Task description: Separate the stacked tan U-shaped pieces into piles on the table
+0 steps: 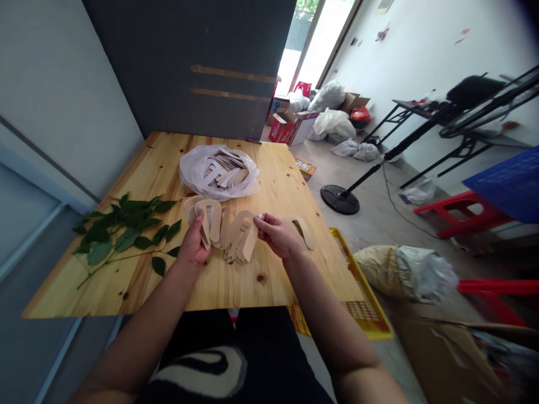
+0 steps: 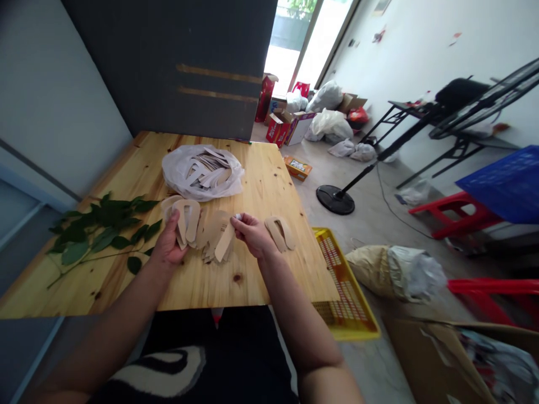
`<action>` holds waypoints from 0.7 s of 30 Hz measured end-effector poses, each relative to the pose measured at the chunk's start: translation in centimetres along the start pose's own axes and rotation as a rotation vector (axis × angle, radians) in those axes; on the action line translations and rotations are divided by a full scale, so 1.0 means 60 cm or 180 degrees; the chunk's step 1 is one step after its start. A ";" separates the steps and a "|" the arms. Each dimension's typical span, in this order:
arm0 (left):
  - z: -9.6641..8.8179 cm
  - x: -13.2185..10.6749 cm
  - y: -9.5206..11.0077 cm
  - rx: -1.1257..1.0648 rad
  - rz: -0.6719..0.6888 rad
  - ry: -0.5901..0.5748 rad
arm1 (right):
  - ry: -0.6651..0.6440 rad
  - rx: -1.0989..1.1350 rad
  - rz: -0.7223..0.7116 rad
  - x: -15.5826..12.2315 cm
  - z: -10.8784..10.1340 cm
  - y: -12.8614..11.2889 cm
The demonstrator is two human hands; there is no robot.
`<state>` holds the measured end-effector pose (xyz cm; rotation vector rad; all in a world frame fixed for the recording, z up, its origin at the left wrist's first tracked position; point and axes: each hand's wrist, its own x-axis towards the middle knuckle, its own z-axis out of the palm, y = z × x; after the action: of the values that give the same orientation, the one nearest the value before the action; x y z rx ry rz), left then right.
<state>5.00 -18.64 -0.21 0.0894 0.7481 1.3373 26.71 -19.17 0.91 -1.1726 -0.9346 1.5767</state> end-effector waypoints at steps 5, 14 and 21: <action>0.000 0.004 0.026 -0.0341 0.0365 0.0070 | -0.0225 0.0241 0.0092 -0.015 -0.005 -0.015; -0.005 -0.003 0.054 -0.0335 0.0521 -0.0402 | 0.0062 -0.0669 -0.0142 0.000 -0.007 0.018; 0.011 -0.022 0.053 -0.0526 0.0004 -0.0542 | 0.0931 -0.3058 -0.1151 0.025 -0.008 0.049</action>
<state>2.58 -18.77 2.37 0.0711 0.4925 1.3691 26.31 -18.52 -2.33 -1.6810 -1.6592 0.6020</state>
